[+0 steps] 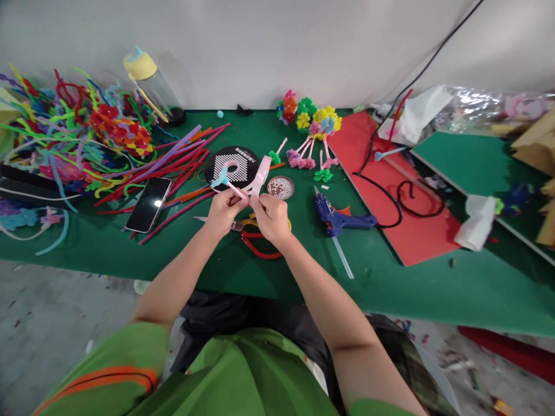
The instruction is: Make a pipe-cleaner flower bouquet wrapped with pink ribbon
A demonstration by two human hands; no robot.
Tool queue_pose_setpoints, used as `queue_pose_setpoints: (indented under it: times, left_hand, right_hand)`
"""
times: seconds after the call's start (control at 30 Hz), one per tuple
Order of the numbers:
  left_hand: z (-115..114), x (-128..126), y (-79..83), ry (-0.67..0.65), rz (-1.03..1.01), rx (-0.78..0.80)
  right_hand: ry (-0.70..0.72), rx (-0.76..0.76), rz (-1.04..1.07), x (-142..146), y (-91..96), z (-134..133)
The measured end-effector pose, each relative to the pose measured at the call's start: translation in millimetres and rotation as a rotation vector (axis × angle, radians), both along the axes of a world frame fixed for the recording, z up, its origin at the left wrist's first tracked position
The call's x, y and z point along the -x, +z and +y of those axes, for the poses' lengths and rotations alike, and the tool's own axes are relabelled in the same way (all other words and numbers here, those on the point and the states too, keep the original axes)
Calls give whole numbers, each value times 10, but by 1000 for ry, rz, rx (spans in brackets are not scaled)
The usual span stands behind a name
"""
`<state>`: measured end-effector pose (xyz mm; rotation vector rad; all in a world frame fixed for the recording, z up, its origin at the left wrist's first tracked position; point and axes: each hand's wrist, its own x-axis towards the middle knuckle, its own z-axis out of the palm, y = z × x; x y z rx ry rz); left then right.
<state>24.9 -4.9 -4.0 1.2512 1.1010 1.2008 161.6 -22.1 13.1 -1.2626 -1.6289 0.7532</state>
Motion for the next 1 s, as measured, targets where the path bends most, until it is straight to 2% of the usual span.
queue_pose_setpoints:
  times: [0.17, 0.37, 0.5, 0.63, 0.7, 0.8, 0.9, 1.0]
  left_hand:
    - [-21, -18, 30, 2, -54, 7]
    - [-50, -37, 79, -36, -152, -14]
    - [-57, -19, 119, -107, -166, -40]
    - [-58, -4, 140, -134, -167, -61]
    - [-56, -8, 126, -127, -174, -57]
    - [-53, -26, 88, -49, -138, -54]
    - [-58, -45, 79, 71, -19, -51]
    - [-66, -54, 97, 93, 102, -28]
  right_hand:
    - [87, 277, 292, -11, -48, 41]
    - [203, 527, 690, 16, -114, 97]
    - [269, 679, 818, -11, -53, 98]
    - [406, 803, 933, -38, 18, 81]
    - [458, 799, 988, -30, 23, 72]
    - [408, 724, 1005, 8, -24, 69]
    - [228, 591, 919, 50, -107, 79]
    - [35, 391, 640, 73, -151, 71]
